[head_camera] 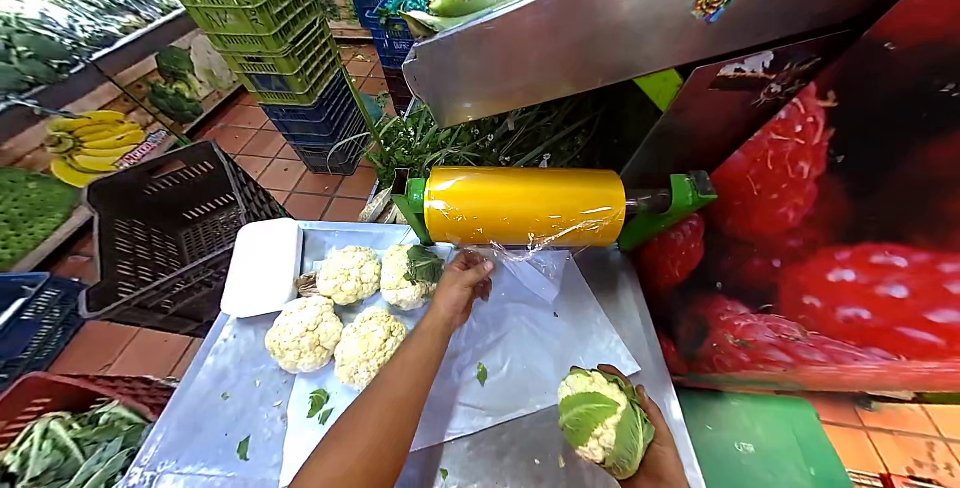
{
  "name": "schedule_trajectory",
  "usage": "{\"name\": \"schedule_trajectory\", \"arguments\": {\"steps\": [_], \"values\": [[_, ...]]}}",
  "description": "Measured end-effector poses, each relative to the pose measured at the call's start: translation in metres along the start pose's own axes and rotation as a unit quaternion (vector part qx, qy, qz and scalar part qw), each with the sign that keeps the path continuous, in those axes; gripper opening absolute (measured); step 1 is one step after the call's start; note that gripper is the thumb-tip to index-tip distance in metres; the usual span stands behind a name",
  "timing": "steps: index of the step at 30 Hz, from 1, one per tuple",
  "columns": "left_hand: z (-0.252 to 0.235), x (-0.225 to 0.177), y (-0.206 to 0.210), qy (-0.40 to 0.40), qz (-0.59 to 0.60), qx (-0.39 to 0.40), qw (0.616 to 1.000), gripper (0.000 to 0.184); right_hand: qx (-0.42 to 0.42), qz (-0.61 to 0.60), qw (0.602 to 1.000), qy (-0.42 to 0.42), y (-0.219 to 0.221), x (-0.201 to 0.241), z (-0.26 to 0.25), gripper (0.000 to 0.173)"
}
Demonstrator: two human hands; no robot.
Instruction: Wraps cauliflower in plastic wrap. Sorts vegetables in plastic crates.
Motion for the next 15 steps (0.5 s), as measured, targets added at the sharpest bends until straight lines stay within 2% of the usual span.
{"name": "schedule_trajectory", "arguments": {"steps": [3,5,7,9,10,12,13,15], "values": [[0.035,0.027,0.003,-0.044,-0.073,0.103,0.991,0.021,-0.006,0.038,0.999,-0.024,-0.001,0.011,-0.001,0.065],[0.054,0.044,-0.017,-0.101,-0.084,0.159,0.978,0.020,0.002,0.048,0.998,-0.039,-0.004,0.019,-0.004,0.063],[0.053,0.035,-0.048,-0.144,-0.159,0.216,0.953,0.017,0.003,0.041,0.998,-0.040,-0.008,0.019,-0.006,0.064],[0.045,0.003,-0.067,-0.163,-0.288,0.234,0.914,0.020,-0.006,0.038,0.999,-0.030,-0.009,0.018,-0.008,0.068],[0.038,-0.018,-0.070,-0.159,-0.328,0.210,0.907,0.031,-0.008,0.046,0.999,-0.029,-0.008,0.018,-0.011,0.071],[0.022,-0.050,-0.067,-0.108,-0.313,0.104,0.938,0.059,-0.010,0.050,0.998,-0.025,-0.005,0.018,-0.018,0.076],[0.012,-0.057,-0.058,-0.077,-0.262,0.051,0.961,0.065,-0.012,0.048,0.999,-0.021,-0.003,0.017,-0.021,0.076],[-0.002,-0.054,-0.025,-0.039,-0.140,-0.021,0.989,0.053,-0.012,0.054,0.998,-0.011,0.004,0.011,-0.028,0.069]]}}
Point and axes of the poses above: each hand's wrist, its own z-axis away from the middle knuckle, its own y-axis out of the palm, x = y × z, the point moved 6 cm from there along -z, towards the middle knuckle, and after that the axes turned 4 degrees about -x, right-handed, at the moved point
